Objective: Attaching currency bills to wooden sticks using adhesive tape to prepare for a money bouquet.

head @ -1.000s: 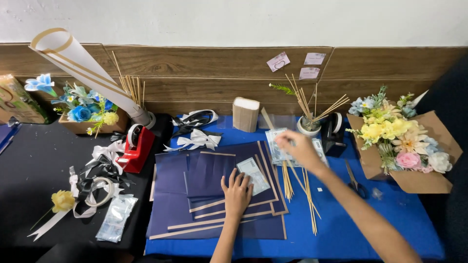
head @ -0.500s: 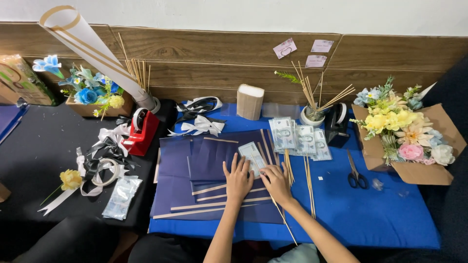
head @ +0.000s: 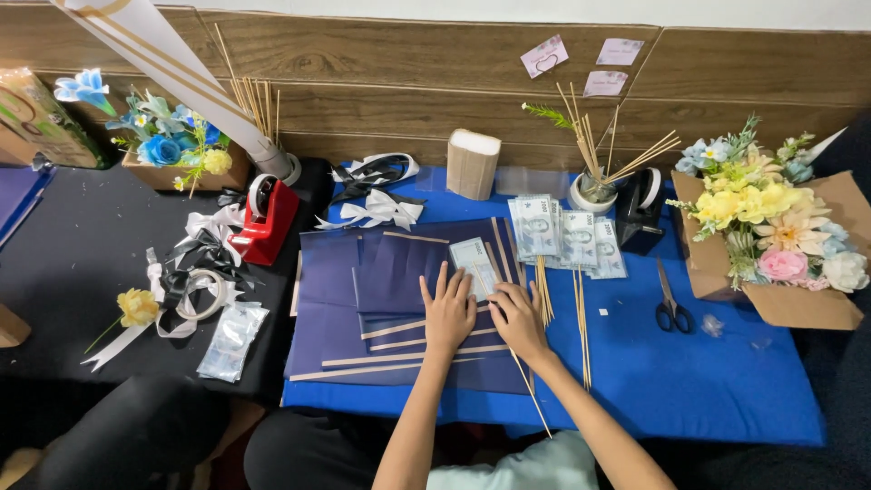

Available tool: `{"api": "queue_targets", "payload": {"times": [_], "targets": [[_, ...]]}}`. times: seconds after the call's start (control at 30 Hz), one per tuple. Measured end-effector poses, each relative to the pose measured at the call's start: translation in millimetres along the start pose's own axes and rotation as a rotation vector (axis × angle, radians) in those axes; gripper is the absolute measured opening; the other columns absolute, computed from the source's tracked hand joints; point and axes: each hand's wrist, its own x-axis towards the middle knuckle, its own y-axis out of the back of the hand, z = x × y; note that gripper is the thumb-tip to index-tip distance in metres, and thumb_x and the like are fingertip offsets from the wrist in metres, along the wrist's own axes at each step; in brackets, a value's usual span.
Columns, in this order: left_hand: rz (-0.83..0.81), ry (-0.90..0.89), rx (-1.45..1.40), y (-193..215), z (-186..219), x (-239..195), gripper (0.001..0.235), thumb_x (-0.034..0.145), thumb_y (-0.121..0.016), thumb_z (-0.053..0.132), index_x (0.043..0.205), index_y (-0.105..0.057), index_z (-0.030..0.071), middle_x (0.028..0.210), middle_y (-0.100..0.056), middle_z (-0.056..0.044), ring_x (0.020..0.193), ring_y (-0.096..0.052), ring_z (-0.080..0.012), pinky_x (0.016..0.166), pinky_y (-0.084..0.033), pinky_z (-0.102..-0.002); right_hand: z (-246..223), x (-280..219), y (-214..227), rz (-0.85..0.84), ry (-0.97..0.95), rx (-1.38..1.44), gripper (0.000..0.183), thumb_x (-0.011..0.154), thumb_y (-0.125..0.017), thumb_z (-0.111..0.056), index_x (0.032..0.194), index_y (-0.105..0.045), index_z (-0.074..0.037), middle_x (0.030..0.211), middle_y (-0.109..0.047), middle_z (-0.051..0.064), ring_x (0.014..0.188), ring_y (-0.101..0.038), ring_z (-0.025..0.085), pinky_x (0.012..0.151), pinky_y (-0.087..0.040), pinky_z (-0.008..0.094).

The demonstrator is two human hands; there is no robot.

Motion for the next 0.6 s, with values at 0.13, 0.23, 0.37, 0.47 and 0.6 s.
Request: {"api": "queue_targets", "payload": {"times": [0.13,0.23,0.37,0.47,0.6], "targets": [[-0.036,0.017,0.002,-3.5,-1.8,1.1,0.043,0.096,-0.048,0.032,0.136,-0.060,0.020,0.146,-0.057,-0.002,0.152,-0.030,-0.0251,0.122,-0.007,-0.062,0.7,0.7,0.4,-0.022,-0.013,-0.007,0.009,0.098,-0.064,-0.020,0.104,-0.069,-0.024,0.120,-0.064,-0.005,0.125,-0.058,0.016,0.121,-0.026,0.055],[-0.044,0.009,0.002,-5.4,-2.9,0.8,0.046,0.094,-0.049,0.031,0.138,-0.059,0.020,0.147,-0.056,-0.003,0.152,-0.030,-0.0267,0.122,-0.008,-0.063,-0.4,0.9,2.8,-0.041,-0.036,0.024,0.010,0.099,-0.063,-0.019,0.105,-0.070,-0.024,0.120,-0.065,-0.005,0.124,-0.059,0.017,0.120,-0.026,0.056],[-0.064,0.007,0.012,-1.9,-2.1,0.9,0.048,0.094,-0.049,0.030,0.140,-0.056,0.021,0.148,-0.056,-0.004,0.153,-0.029,-0.0270,0.122,-0.007,-0.063,-0.5,0.5,1.7,-0.054,-0.050,0.012,0.011,0.098,-0.064,-0.019,0.106,-0.069,-0.025,0.122,-0.064,-0.005,0.125,-0.058,0.016,0.121,-0.025,0.055],[-0.066,0.007,0.020,-3.3,-2.5,1.0,0.046,0.094,-0.049,0.030,0.138,-0.056,0.022,0.148,-0.056,-0.003,0.153,-0.029,-0.0269,0.122,-0.007,-0.062,0.5,0.4,-0.8,-0.048,-0.047,0.010,0.010,0.098,-0.065,-0.020,0.106,-0.069,-0.025,0.121,-0.064,-0.006,0.126,-0.058,0.016,0.121,-0.025,0.055],[-0.054,0.007,0.029,-4.8,-3.0,0.4,0.042,0.093,-0.051,0.031,0.134,-0.058,0.023,0.149,-0.054,-0.001,0.152,-0.030,-0.0265,0.123,-0.009,-0.062,0.4,-0.2,-2.0,-0.027,-0.030,-0.019,0.010,0.095,-0.067,-0.021,0.104,-0.068,-0.025,0.119,-0.065,-0.006,0.125,-0.058,0.016,0.120,-0.025,0.055]]}}
